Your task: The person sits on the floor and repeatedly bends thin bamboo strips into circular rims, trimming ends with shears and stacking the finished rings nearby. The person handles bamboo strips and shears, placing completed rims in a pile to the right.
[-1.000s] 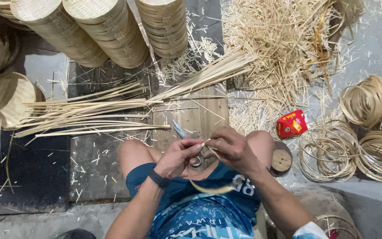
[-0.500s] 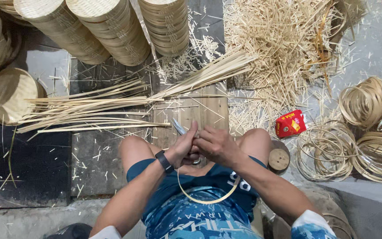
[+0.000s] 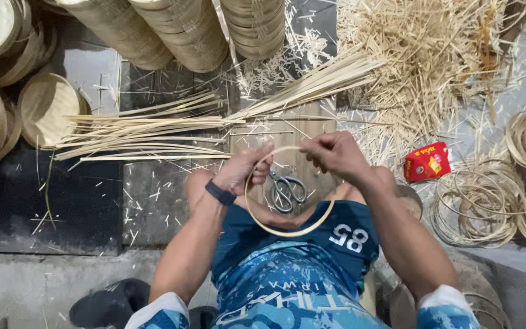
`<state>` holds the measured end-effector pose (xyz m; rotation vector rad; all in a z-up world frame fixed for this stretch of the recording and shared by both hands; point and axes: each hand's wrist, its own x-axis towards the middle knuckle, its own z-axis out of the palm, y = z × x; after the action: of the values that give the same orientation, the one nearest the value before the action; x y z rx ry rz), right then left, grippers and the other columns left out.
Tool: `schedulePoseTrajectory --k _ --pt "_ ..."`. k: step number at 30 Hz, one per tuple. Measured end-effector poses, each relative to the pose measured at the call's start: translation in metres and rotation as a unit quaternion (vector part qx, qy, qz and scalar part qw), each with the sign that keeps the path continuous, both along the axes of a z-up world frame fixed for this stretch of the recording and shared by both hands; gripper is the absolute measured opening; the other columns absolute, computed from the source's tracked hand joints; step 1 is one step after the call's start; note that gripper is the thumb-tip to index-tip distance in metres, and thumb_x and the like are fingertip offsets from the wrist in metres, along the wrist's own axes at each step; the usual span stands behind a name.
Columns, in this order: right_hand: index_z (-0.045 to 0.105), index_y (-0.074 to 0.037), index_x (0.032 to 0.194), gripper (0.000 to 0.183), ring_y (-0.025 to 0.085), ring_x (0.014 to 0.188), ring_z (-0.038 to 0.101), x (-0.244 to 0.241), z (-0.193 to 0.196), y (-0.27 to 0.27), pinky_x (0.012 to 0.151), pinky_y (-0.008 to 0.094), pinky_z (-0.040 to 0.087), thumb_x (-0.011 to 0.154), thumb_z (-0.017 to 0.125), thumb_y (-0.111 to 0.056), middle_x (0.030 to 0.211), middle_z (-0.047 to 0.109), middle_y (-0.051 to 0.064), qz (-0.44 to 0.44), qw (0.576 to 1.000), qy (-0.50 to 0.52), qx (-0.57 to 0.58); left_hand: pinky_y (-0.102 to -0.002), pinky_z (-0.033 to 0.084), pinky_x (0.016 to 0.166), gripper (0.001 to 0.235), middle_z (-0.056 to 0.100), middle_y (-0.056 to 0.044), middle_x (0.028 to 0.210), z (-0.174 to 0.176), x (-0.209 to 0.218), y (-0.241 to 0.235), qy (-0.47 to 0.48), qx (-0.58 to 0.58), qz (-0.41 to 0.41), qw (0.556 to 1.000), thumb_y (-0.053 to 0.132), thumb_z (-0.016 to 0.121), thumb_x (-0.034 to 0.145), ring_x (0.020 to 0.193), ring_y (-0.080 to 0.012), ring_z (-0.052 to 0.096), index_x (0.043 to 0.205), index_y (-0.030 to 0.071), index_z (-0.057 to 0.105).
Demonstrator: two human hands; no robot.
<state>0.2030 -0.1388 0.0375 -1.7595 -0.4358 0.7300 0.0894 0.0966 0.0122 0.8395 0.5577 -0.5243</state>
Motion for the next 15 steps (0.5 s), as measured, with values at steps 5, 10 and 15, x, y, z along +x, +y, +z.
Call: schedulePoseTrajectory --k 5,10,15 --pt "0.077 0.003 0.101 0.04 0.005 0.05 0.039 0.009 0.0 -0.008 0.046 0.023 0.03 0.102 0.062 -0.034 0.059 0.046 -0.005 -0.023 0.965 0.243 0.091 -0.025 0.033 0.043 0.035 0.048 0.002 0.059 0.02 0.013 0.008 0.007 0.026 0.014 1.0 0.036 0.065 0.098 0.047 -0.0086 0.041 0.077 0.009 0.059" --pt "0.072 0.003 0.091 0.04 0.005 0.046 0.033 -0.001 -0.007 -0.002 0.043 0.024 0.025 0.103 0.063 -0.034 0.056 0.042 -0.006 -0.03 0.941 0.3 0.156 -0.024 0.019 0.035 0.044 0.036 0.006 0.049 0.022 0.019 -0.001 -0.012 0.015 0.02 1.0 0.034 0.067 0.099 0.038 -0.0061 0.029 0.065 0.012 0.05" --pt "0.07 0.0 0.087 0.039 0.006 0.045 0.034 0.008 -0.007 -0.003 0.043 0.024 0.024 0.103 0.062 -0.034 0.055 0.041 -0.006 0.002 0.93 0.334 0.155 -0.025 0.017 0.034 0.046 0.032 0.007 0.047 0.018 0.018 0.002 -0.036 0.021 0.012 0.999 0.035 0.069 0.098 0.037 -0.0061 0.027 0.063 0.013 0.048"
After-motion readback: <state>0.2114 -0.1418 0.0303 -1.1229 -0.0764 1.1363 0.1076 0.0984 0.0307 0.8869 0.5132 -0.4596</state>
